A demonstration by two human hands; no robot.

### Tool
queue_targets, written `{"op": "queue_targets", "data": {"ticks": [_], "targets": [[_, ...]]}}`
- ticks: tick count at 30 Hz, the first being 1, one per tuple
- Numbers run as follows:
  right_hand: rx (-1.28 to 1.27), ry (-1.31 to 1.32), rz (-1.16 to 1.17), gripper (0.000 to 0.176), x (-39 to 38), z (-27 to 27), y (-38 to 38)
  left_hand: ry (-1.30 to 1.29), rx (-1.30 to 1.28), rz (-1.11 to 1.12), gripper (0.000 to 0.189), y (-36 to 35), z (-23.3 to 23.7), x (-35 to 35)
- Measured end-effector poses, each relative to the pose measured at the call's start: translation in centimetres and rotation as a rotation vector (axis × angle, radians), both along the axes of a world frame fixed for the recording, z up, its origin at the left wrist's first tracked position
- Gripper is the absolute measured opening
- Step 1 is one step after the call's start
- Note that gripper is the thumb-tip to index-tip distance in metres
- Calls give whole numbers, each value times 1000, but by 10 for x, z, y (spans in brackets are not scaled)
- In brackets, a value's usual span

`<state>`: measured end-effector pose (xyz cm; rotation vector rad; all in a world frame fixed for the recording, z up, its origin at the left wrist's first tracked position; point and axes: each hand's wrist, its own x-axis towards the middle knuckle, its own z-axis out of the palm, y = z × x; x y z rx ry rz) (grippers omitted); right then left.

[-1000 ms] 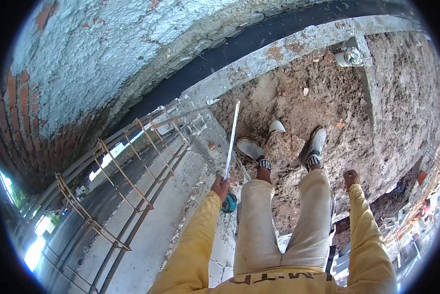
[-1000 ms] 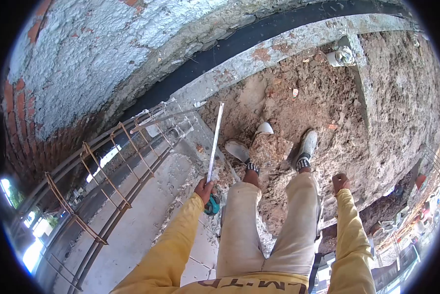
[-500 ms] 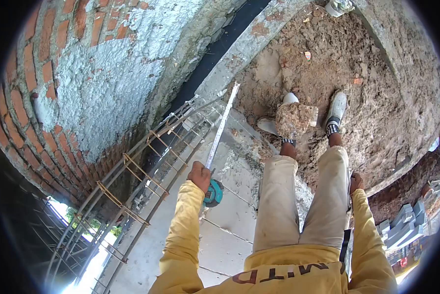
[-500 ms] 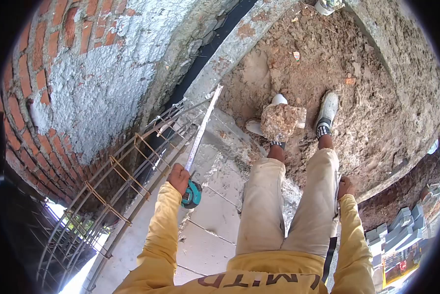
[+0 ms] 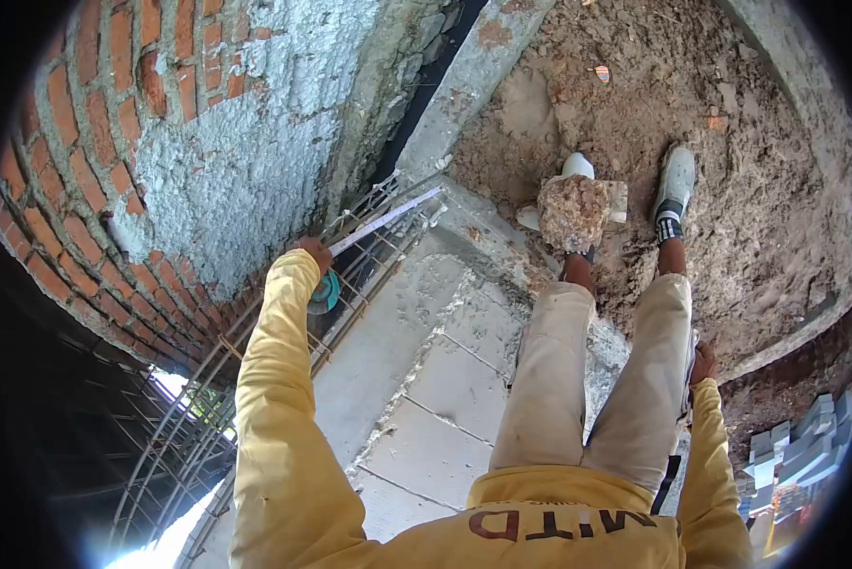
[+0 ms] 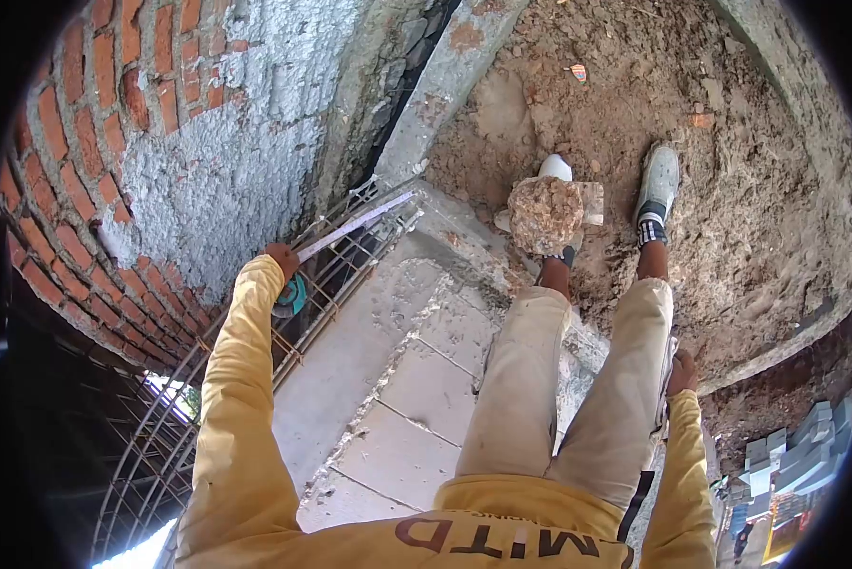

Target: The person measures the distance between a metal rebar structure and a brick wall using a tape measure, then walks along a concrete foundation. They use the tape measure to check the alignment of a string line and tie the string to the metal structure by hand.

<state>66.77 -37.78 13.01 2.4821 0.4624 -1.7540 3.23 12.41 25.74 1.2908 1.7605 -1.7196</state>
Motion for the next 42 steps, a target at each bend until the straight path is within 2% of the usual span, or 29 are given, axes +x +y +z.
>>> {"op": "queue_targets", "data": {"ticks": [2, 3, 6, 11, 14, 15, 16, 18, 19, 21, 24, 25, 26, 29, 33, 36, 42], "targets": [[73, -6, -36, 27, -3, 3, -2, 43, 13, -62, 31, 3, -8, -3], [109, -9, -54, 27, -5, 6, -1, 96, -21, -24, 33, 8, -5, 15], [72, 8, -124, 27, -5, 10, 2, 157, 6, -35, 34, 7, -12, 22], [34, 60, -86, 34, 10, -22, -44, 226, -19, -140, 33, -7, -34, 9], [29, 106, -191, 35, 9, -19, -40, 170, -314, -343, 30, -4, -15, 54], [141, 110, -100, 32, 39, -71, -127, 155, -385, -393, 29, -4, -13, 61], [153, 158, -139, 34, 22, -41, -81, 88, -104, -277, 35, -12, -21, 23], [135, 257, -298, 34, 21, -35, -70, 142, -279, -368, 30, -7, -12, 51], [123, 268, -302, 33, 23, -34, -67, 154, -354, -414, 29, -6, -11, 55], [164, 296, -368, 33, 24, -40, -79, 141, -351, -416, 29, -6, -12, 53], [199, 401, -537, 33, 29, -49, -99, 110, -133, -250, 33, -9, -13, 41], [267, 394, -401, 33, 32, -41, -91, 119, -28, -170, 34, -12, -17, 33], [269, 377, -363, 33, 32, -40, -83, 127, 79, -88, 36, -15, -20, 26], [208, 334, -353, 33, 31, -48, -92, 149, 79, -72, 40, -17, -20, 20], [149, 294, -341, 33, 28, -58, -108, 159, 209, -76, 38, -27, -22, 9], [116, 278, -335, 33, 28, -60, -115, 215, 147, -9, 40, -22, -22, 27], [71, 261, -323, 33, 27, -63, -122, 177, 95, -22, 41, -17, -23, 31]]}}
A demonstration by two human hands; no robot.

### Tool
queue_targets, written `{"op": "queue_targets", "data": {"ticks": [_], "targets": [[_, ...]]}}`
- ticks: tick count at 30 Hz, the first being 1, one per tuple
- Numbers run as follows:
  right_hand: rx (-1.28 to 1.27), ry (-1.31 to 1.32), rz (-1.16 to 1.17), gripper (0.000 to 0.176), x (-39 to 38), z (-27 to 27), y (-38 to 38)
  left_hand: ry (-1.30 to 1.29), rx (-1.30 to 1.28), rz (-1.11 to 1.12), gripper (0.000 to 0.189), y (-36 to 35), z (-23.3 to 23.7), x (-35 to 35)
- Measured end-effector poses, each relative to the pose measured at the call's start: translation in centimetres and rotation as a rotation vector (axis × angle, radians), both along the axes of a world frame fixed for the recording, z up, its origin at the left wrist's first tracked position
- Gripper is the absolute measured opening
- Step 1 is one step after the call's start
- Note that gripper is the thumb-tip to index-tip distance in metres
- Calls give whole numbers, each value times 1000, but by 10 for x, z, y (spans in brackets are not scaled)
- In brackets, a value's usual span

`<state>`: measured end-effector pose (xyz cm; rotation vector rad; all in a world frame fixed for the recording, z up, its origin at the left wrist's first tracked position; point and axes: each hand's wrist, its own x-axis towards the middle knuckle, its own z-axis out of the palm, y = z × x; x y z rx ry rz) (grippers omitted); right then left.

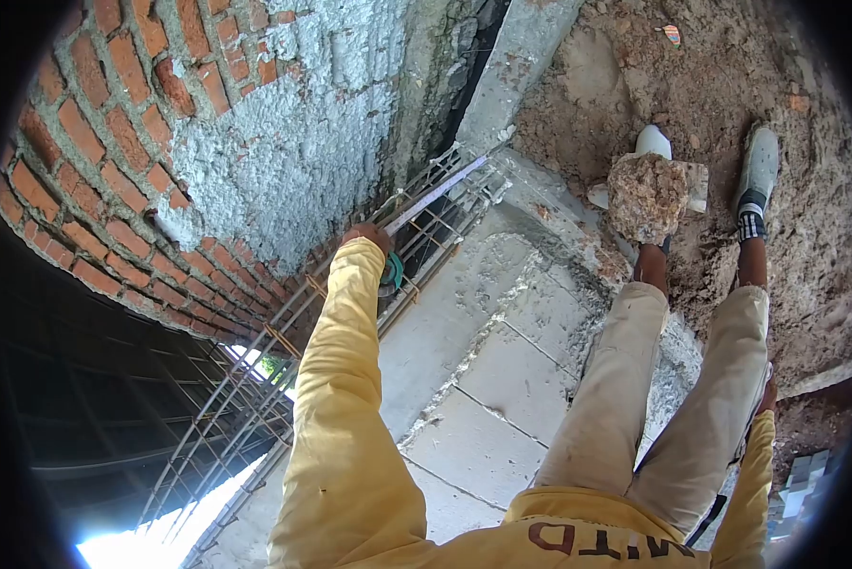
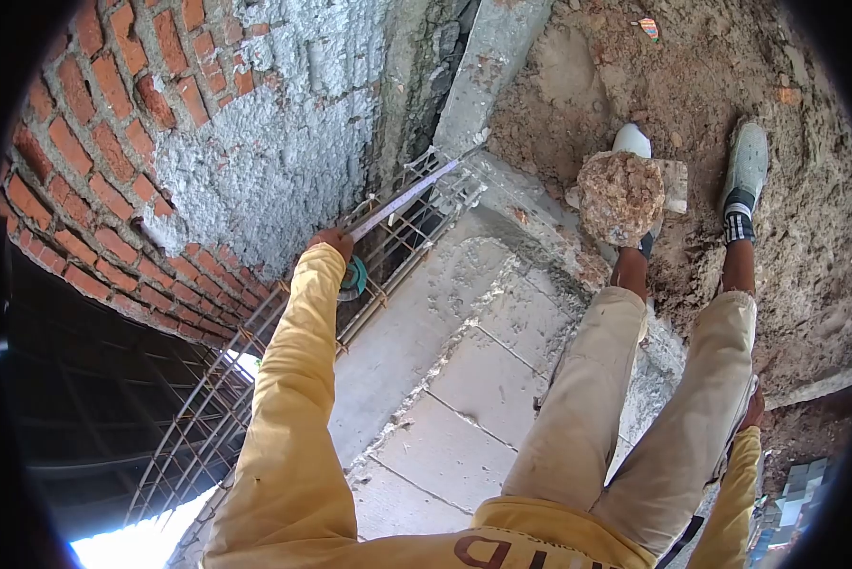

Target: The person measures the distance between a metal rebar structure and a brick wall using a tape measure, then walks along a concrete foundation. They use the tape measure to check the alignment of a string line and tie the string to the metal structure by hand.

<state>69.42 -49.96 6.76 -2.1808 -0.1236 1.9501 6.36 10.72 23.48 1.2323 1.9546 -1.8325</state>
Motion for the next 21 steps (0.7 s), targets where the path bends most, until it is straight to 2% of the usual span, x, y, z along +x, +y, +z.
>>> {"op": "queue_targets", "data": {"ticks": [3, 6, 15, 18, 20, 21], "targets": [[-12, -1, -1, 33, -3, -1, -3, -17, 88, -33, 38, -5, -7, -19], [-22, -5, -1, 33, -3, -3, -5, 12, 0, -70, 37, -1, -12, -19], [-38, -9, 2, 32, -4, -7, -7, 62, 0, 7, 38, 6, -13, -5], [-39, -12, -1, 32, -3, -10, -9, 83, -273, -68, 40, 12, -12, 9], [-33, -15, 1, 32, 2, -11, -10, 110, -83, -6, 40, 6, -18, -6], [-33, -23, 7, 32, 7, -8, -11, 63, -128, -36, 40, 9, -12, 9]]}}
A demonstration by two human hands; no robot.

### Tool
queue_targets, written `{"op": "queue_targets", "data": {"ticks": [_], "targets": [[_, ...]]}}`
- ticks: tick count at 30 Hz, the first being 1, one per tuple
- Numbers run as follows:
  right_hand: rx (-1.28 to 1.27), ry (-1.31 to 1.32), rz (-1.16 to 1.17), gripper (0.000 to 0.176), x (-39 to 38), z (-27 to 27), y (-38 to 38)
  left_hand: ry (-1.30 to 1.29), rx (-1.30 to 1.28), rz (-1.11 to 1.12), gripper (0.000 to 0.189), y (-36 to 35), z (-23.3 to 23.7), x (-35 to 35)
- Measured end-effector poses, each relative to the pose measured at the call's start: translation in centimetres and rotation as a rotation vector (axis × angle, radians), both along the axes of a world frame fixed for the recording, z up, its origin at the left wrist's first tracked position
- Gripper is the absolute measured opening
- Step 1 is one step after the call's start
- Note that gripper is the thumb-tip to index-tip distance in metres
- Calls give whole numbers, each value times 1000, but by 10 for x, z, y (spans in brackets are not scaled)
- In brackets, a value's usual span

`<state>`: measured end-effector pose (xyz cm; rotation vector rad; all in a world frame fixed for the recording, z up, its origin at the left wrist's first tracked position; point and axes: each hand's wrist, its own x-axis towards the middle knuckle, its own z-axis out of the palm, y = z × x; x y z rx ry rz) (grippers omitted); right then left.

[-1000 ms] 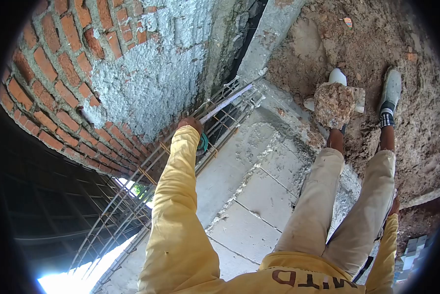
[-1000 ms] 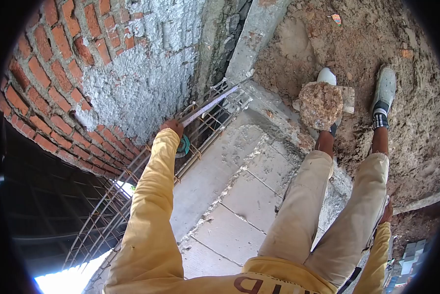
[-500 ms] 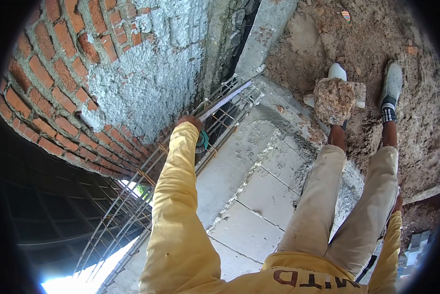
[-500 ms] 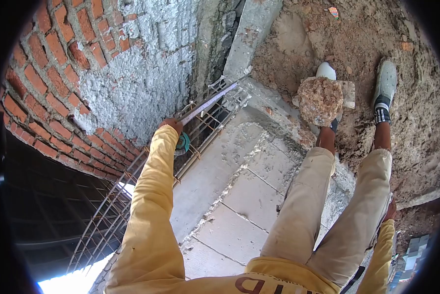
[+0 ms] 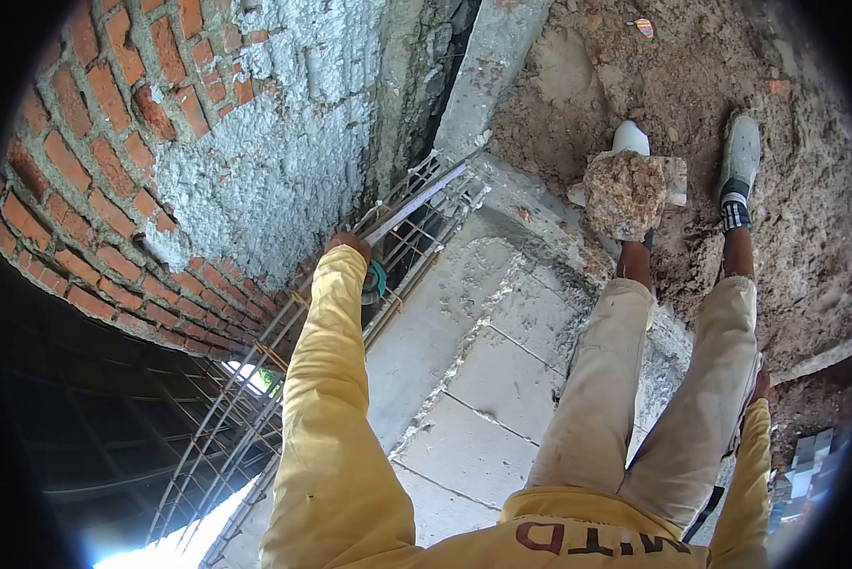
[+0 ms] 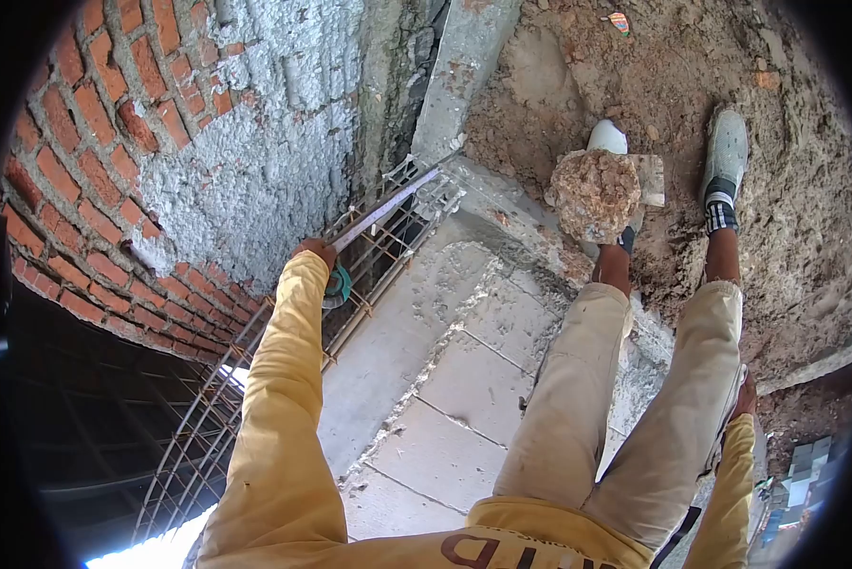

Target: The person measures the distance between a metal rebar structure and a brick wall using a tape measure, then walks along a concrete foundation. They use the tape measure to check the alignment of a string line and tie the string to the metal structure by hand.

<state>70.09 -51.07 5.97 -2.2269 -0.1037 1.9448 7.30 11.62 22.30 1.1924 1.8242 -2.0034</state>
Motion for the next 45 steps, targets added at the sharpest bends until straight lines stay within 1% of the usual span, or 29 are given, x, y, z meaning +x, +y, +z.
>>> {"op": "queue_targets", "data": {"ticks": [4, 8, 11, 12, 15, 16, 18, 19, 21, 23, 24, 27, 28, 29, 30, 31, 32, 34, 35, 36, 37, 38, 39, 40, 41, 42, 43, 44, 45], "targets": [[-9, -9, 18, 32, 6, 3, -6, -12, 23, 15, 40, -3, -4, -13], [16, 30, -68, 32, 2, 5, 0, 7, 57, 42, 40, -1, 0, -6], [57, -57, 126, 32, -3, 19, 30, 17, 66, -3, 40, -5, -4, -16], [68, -58, 97, 31, -6, 20, 35, 22, 63, -27, 40, -5, -4, -14], [-59, -60, 107, 31, -9, 25, 49, -14, -77, -73, 39, -2, -2, -3], [-46, 44, -164, 31, 0, -4, -8, 11, -4, -27, 38, -3, -2, -3], [-11, 57, -211, 31, -2, -8, -13, 63, 145, 68, 37, -4, -4, -4], [7, 63, -234, 32, -2, -9, -14, 62, 109, 36, 37, -4, -5, -6], [15, -29, -38, 32, 0, -6, -5, 62, 36, -30, 36, -6, -9, -12], [8, -64, 103, 33, -6, 12, 27, 61, 64, -40, 37, -10, -15, -28], [7, -48, 89, 33, -15, 14, 39, 60, 78, -46, 37, -11, -17, -33], [-3, -20, 47, 32, -39, 23, 72, 49, 101, 5, 36, -6, -5, -11], [-8, -35, 29, 32, -36, 29, 78, 88, 120, 50, 35, -4, -5, -5], [-13, -74, 6, 31, -22, 36, 79, 47, 82, 11, 35, -5, -4, -7], [149, -248, 392, 28, -20, 13, 39, -14, 5, -55, 37, -4, 3, 4], [53, -204, 276, 30, -26, 36, 81, -72, -6, -87, 38, -9, -2, -17], [-44, -171, 159, 32, -32, 62, 130, -137, 126, -51, 38, -12, 2, -20], [-199, -257, 205, 38, -36, 33, 104, -248, 191, -170, 37, -21, 6, -20], [-191, -229, 243, 36, -31, 55, 146, -267, 231, -122, 34, -20, 12, -7], [-139, -304, 209, 33, -33, 59, 157, -379, 269, -161, 33, -24, 22, 0], [-76, -367, 176, 31, -34, 55, 164, -380, 400, -130, 33, -30, 40, 40], [-102, -320, 130, 31, -29, 55, 173, -499, 438, -67, 31, -33, 59, 75], [-124, -267, 83, 31, -22, 59, 186, -559, 393, -70, 31, -39, 69, 88], [-145, -263, 108, 32, -11, 83, 218, -733, 443, 32, 32, -60, 63, 69], [-161, -260, 130, 33, 5, 111, 252, -911, 431, 212, 33, -71, 73, 86], [-117, -272, 116, 33, 13, 114, 259, -901, 488, 554, 31, -74, 106, 155], [-81, -281, 105, 33, 24, 121, 266, -986, 490, 821, 28, -100, 92, 139], [-42, -288, 95, 32, 34, 129, 274, -1000, 387, 672, 26, -113, 95, 151], [-3, -296, 87, 31, 44, 134, 281, -1054, 379, 890, 25, -120, 115, 192]]}}
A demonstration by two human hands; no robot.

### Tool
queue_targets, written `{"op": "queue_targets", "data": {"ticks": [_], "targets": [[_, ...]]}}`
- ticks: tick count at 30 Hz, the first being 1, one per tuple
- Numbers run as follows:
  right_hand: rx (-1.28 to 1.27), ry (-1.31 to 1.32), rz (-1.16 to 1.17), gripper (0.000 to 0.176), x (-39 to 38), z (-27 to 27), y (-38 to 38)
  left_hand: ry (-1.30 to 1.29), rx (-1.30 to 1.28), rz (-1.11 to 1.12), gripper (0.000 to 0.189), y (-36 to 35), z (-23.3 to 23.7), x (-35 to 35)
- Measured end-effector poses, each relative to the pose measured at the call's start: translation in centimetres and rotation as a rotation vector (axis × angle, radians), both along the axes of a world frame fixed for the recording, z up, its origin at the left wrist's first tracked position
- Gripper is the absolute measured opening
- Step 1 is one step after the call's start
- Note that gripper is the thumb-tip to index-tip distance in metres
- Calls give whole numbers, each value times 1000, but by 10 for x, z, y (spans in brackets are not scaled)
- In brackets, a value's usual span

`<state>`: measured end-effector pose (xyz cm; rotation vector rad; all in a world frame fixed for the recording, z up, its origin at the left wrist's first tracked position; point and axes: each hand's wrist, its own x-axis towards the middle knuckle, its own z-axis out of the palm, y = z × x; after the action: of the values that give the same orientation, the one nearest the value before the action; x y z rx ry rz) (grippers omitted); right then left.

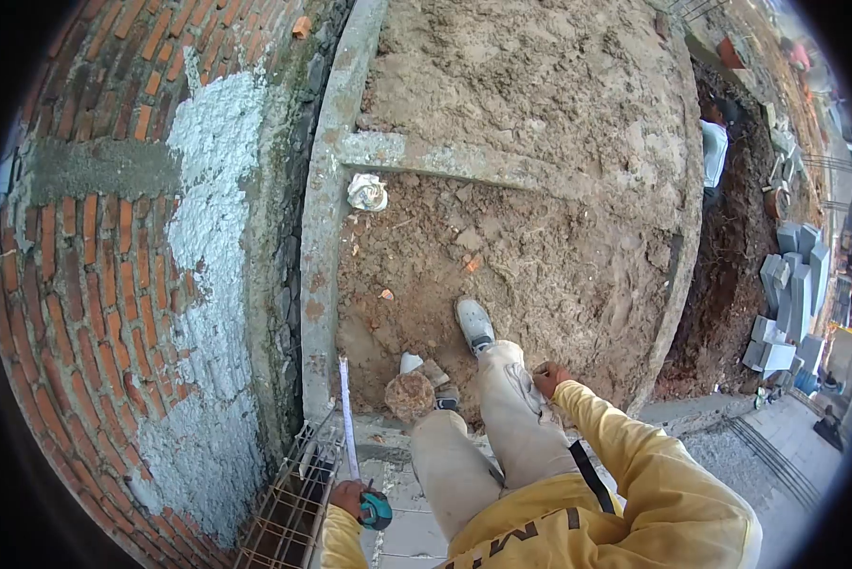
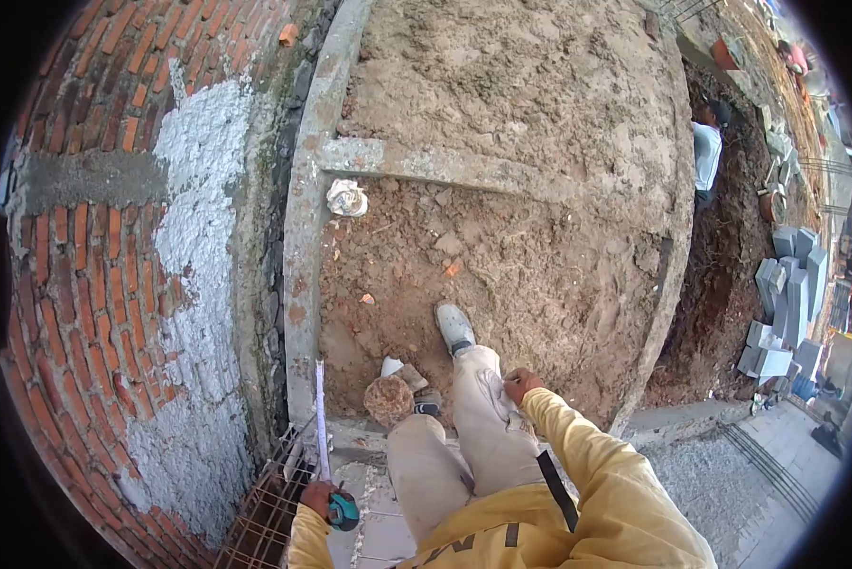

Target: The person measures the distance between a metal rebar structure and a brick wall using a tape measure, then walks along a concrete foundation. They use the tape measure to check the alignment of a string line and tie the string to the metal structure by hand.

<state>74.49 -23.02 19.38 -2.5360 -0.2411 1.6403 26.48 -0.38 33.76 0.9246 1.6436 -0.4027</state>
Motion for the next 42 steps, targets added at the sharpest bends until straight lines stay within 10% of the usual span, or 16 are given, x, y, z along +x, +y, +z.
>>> {"op": "queue_targets", "data": {"ticks": [2, 8, 14, 24, 26, 27, 28, 30, 33, 42], "targets": [[44, 9, -43, 30, 18, 5, 6, -86, -156, 380, 24, -16, 35, 75], [-5, 115, -205, 28, 58, 23, 17, -178, -152, 0, 29, -87, 22, 125], [-4, 286, 201, 28, 75, -53, -21, -166, -71, -350, 36, -104, 37, 169], [70, 204, -314, 46, 94, -74, 12, 12, 187, -414, 41, -24, 117, 237], [21, 183, -216, 46, 92, -61, 6, 1, 206, -472, 39, -4, 109, 233], [49, 167, 762, 48, 122, 48, 35, -83, 167, -388, 35, 8, 89, 222], [47, 181, 892, 46, 125, 74, 37, -176, 104, -327, 33, 22, 70, 212], [-199, 255, 3, 42, 125, 117, 28, -334, -37, -187, 30, 54, 45, 212], [-127, 376, -421, 34, 105, 113, -10, -403, -292, 110, 26, 86, 66, 278], [-124, 417, -758, 31, 50, -31, -117, -382, -486, -16, 29, 183, 63, 396]]}}
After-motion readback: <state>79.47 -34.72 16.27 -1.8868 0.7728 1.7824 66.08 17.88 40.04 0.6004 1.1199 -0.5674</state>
